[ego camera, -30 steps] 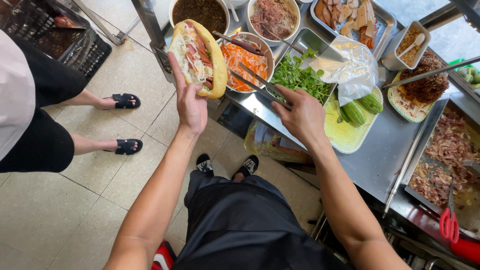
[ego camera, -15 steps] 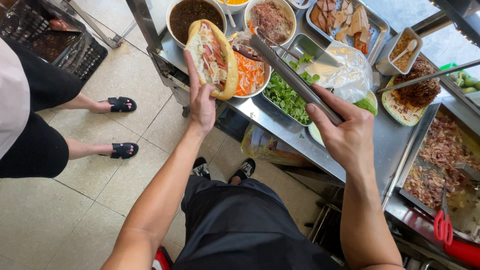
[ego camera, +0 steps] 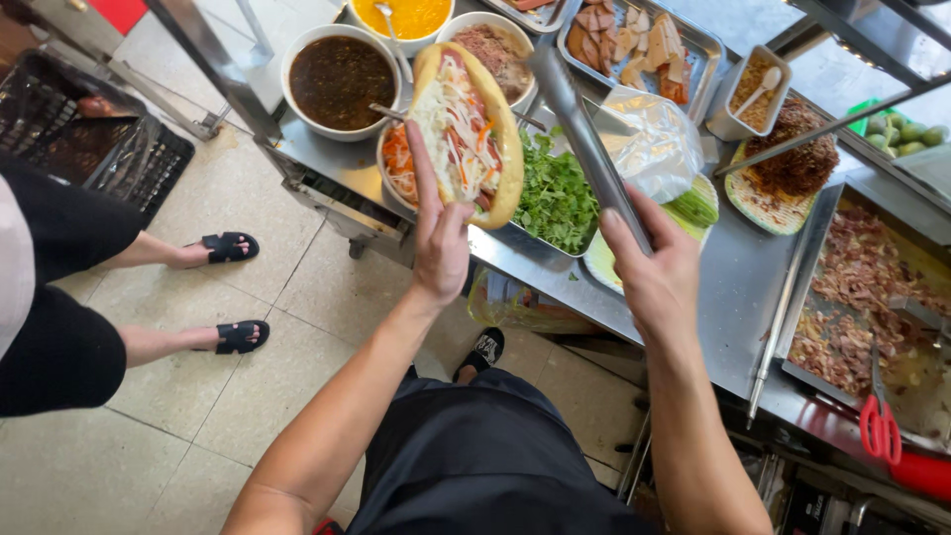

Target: The person assembles a sandwich by adding sliced meat, vegetables, and sauces into a baguette, then wraps it in paper. They also prepare a drink by cutting lime, straining juice into a cup, and adding ice.

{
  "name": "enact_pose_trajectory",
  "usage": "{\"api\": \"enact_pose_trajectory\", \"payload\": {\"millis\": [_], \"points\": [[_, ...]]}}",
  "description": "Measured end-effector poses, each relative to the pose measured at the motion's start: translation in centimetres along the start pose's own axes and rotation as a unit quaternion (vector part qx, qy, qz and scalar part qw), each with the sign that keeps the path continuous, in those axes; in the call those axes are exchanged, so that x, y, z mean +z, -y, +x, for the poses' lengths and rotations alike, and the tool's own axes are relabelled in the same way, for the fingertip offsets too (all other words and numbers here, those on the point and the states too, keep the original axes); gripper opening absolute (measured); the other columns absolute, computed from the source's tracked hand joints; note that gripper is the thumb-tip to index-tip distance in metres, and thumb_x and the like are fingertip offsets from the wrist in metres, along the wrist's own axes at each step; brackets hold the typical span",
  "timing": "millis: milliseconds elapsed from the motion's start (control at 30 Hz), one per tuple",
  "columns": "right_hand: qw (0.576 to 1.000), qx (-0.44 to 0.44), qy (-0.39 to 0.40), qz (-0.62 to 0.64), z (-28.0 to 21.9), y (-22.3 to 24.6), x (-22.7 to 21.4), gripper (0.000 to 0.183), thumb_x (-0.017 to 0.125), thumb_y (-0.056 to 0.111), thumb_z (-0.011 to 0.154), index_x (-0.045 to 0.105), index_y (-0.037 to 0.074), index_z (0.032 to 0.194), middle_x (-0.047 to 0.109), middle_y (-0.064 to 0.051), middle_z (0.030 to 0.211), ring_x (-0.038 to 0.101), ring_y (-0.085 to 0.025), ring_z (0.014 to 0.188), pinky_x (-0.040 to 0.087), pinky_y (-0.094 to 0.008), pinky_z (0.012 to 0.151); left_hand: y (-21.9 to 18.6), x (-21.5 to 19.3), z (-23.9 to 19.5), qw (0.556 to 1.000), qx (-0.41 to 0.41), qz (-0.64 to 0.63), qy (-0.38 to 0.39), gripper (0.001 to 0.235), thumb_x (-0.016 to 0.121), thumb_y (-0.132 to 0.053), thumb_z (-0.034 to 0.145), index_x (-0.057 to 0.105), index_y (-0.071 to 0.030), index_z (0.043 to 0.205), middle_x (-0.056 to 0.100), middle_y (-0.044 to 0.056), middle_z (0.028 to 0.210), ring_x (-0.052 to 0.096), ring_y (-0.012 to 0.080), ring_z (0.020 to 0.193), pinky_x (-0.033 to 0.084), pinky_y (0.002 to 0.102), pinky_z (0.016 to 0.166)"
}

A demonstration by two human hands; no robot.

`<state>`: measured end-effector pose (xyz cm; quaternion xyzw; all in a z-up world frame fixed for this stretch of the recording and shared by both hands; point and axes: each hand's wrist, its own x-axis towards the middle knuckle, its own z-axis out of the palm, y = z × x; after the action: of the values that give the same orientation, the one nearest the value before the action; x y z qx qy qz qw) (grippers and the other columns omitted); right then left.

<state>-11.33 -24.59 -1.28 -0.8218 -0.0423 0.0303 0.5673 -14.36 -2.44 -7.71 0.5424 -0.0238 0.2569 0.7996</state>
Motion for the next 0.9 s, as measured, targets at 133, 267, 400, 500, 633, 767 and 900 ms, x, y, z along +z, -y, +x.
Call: {"api": "enact_pose_trajectory", "payload": {"millis": [133, 267, 400, 500, 633, 767, 900], "points": [[0.898, 0.167, 0.021, 0.407, 5.9, -6.1, 2.6, 0.042, 0.062, 0.028, 0.107, 0.061, -0.003, 0.135, 0.070, -0.013, 0.115, 0.070, -0.020, 0.095, 0.059, -0.035, 0.085, 0.8, 6.3, -1.4, 0.990, -0.061, -0.115, 0.058, 0.097, 0.045, -0.001, 0.085, -0.005, -0.007, 0.169, -0.003, 0.015, 0.179, 0.008, 0.0267, 0.165, 0.010, 0.036, 0.134], [0.733, 0.152, 0.184, 0.637, 8.9, -8.5, 1.5, 0.043, 0.052, 0.033, 0.111, 0.060, -0.001, 0.136, 0.070, -0.018, 0.126, 0.072, -0.027, 0.106, 0.058, -0.041, 0.091, 1.7, 10.0, -1.7, 0.991, -0.068, -0.063, 0.100, 0.089, 0.046, -0.007, 0.094, 0.001, -0.006, 0.170, 0.006, 0.017, 0.179, 0.014, 0.0265, 0.165, 0.012, 0.037, 0.135], [0.721, 0.177, 0.146, 0.654, 9.1, -9.2, 0.1, 0.043, 0.050, 0.031, 0.110, 0.057, 0.000, 0.138, 0.068, -0.017, 0.132, 0.070, -0.026, 0.114, 0.057, -0.041, 0.102, 2.4, 10.6, -1.2, 0.995, -0.025, 0.039, 0.086, 0.078, 0.052, -0.024, 0.106, 0.011, -0.004, 0.170, 0.025, 0.018, 0.174, 0.029, 0.0267, 0.162, 0.021, 0.038, 0.136], [0.728, 0.178, 0.148, 0.646, 9.6, -9.6, 0.6, 0.043, 0.049, 0.032, 0.109, 0.058, 0.001, 0.137, 0.068, -0.017, 0.130, 0.070, -0.026, 0.113, 0.057, -0.040, 0.102, 4.0, 11.3, 1.1, 0.993, -0.117, -0.002, -0.024, 0.090, 0.059, -0.035, 0.101, 0.001, -0.008, 0.165, 0.028, 0.017, 0.161, 0.042, 0.0287, 0.146, 0.034, 0.041, 0.122], [0.892, 0.112, 0.066, 0.433, 9.7, -8.8, 0.3, 0.045, 0.051, 0.032, 0.113, 0.066, -0.005, 0.133, 0.071, -0.019, 0.121, 0.067, -0.021, 0.104, 0.055, -0.036, 0.094, 6.5, 12.2, 2.3, 0.947, -0.197, -0.252, -0.040, 0.069, 0.049, -0.041, 0.108, 0.030, 0.002, 0.159, 0.045, 0.017, 0.156, 0.048, 0.0254, 0.142, 0.040, 0.042, 0.119], [0.988, -0.119, -0.073, -0.064, 7.4, -6.0, -3.6, 0.047, 0.062, 0.027, 0.104, 0.060, -0.004, 0.139, 0.076, -0.017, 0.112, 0.074, -0.018, 0.094, 0.057, -0.032, 0.082, 8.1, 12.5, 2.6, 0.949, -0.158, -0.262, -0.080, 0.066, 0.038, -0.044, 0.111, 0.029, 0.000, 0.159, 0.045, 0.017, 0.157, 0.049, 0.0263, 0.142, 0.041, 0.043, 0.120], [0.961, -0.241, -0.029, -0.129, 3.5, -3.8, -6.3, 0.046, 0.071, 0.022, 0.101, 0.061, 0.005, 0.143, 0.072, -0.016, 0.109, 0.070, -0.021, 0.093, 0.056, -0.035, 0.083, 9.3, 14.2, 3.6, 0.967, -0.087, -0.204, -0.129, 0.067, 0.033, -0.046, 0.112, 0.011, -0.015, 0.167, 0.025, 0.008, 0.171, 0.032, 0.0224, 0.155, 0.027, 0.039, 0.129]]}}
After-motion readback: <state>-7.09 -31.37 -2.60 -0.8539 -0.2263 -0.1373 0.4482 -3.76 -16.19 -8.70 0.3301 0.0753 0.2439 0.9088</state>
